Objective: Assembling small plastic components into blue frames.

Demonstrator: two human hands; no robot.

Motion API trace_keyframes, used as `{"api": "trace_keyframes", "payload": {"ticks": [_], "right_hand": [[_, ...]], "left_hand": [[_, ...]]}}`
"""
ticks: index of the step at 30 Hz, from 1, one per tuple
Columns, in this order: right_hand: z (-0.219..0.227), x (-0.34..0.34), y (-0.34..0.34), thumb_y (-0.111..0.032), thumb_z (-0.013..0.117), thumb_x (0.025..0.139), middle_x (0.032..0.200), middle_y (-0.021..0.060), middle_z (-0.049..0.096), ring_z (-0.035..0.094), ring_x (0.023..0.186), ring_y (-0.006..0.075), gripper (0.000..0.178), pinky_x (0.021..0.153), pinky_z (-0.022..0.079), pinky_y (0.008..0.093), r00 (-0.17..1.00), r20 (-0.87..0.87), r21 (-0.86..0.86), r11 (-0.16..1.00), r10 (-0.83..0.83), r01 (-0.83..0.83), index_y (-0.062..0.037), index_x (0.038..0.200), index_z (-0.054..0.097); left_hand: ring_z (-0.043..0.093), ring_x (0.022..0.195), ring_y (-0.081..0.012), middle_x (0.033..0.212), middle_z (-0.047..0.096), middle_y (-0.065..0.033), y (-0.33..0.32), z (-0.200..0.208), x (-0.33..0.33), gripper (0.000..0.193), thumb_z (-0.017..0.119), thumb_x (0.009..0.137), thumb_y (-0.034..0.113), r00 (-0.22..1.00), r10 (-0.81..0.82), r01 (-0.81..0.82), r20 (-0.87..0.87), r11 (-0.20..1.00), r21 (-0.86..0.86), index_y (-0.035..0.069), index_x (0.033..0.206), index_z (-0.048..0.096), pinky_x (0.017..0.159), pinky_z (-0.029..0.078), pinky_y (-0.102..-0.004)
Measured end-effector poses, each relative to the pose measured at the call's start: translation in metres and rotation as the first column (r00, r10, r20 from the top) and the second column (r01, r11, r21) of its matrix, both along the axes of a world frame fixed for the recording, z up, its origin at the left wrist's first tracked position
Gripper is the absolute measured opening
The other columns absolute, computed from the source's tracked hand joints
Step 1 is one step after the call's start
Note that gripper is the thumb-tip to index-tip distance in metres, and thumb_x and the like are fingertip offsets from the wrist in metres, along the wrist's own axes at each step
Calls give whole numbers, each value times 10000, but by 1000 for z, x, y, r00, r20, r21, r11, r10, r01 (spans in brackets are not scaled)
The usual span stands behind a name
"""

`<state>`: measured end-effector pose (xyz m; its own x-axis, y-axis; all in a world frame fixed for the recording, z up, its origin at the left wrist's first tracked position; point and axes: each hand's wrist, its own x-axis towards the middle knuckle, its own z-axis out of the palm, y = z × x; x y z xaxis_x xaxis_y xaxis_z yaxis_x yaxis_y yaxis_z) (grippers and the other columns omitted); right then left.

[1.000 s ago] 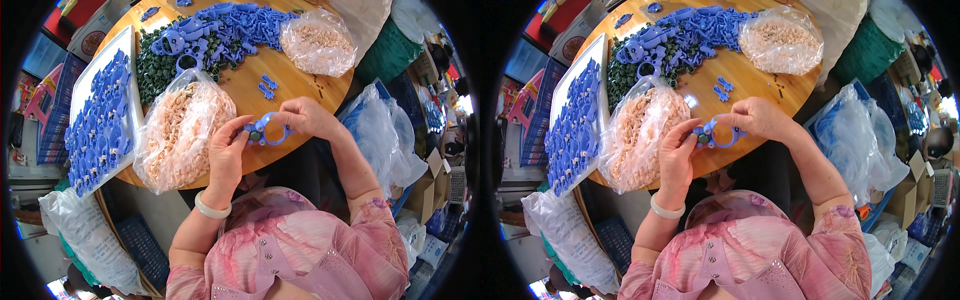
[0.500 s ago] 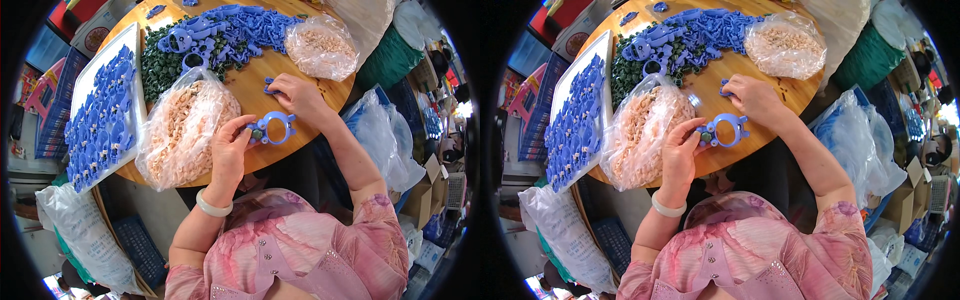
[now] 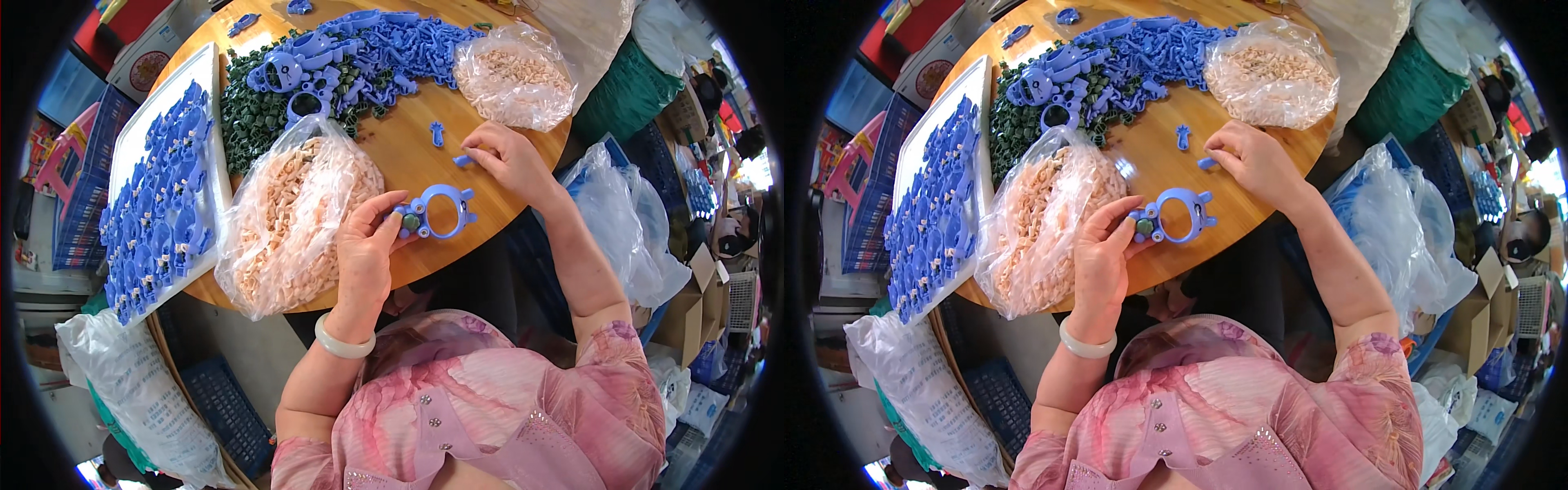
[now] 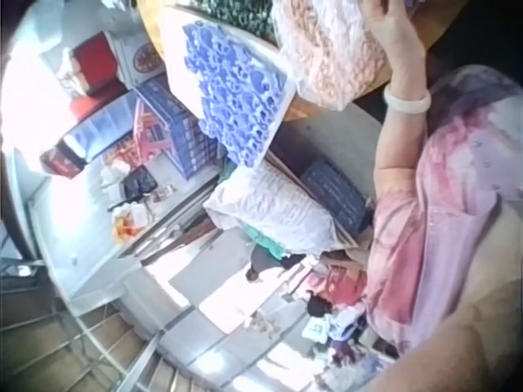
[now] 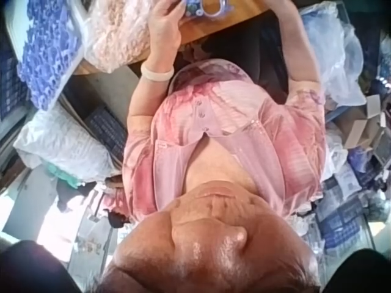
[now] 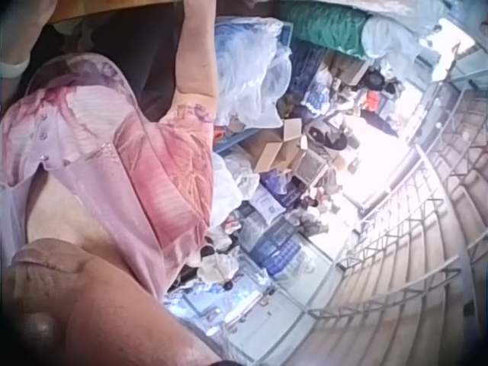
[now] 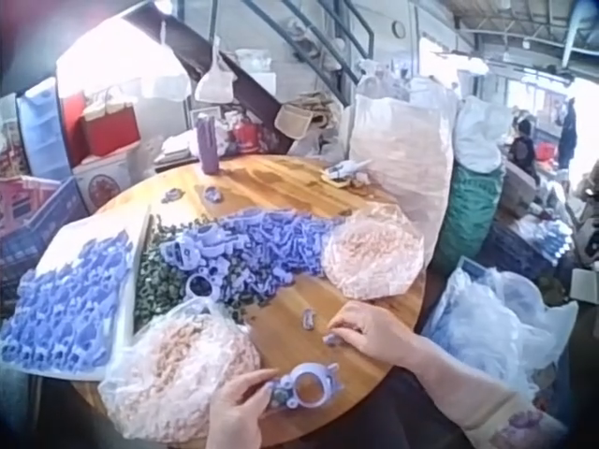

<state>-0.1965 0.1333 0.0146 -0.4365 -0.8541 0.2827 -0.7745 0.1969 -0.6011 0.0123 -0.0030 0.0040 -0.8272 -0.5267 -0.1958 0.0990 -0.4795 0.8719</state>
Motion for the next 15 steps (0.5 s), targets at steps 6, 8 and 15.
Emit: {"api": "trace_keyframes", "payload": {"ticks": [6,8,15], "right_hand": [[-1,9,1,-78,628,816,937,81,586,584,848,186,194,716,457,265,1000,-15,-28,1000,1,-1,-6,996,608],[0,7,2,-86,640,807,990,88,578,584,892,231,222,745,470,299,995,-85,24,999,44,-42,0,1008,601],[2,7,8,-141,654,791,992,83,591,588,926,266,223,770,469,328,993,-11,47,992,120,-119,-43,988,621]], "left_hand": [[623,852,-144,967,624,-85,-1,-3,0,230,489,910,23,1000,-6,6,-22,1000,-2,-25,1113,584,752,560,-310],[624,850,-143,964,625,-84,0,-2,0,230,490,910,23,1000,-6,6,-23,1000,-3,-25,1114,584,752,560,-310],[627,840,-140,958,627,-83,0,-2,1,229,488,911,19,1000,-3,2,-29,1000,-8,-26,1113,584,747,562,-311]]}}
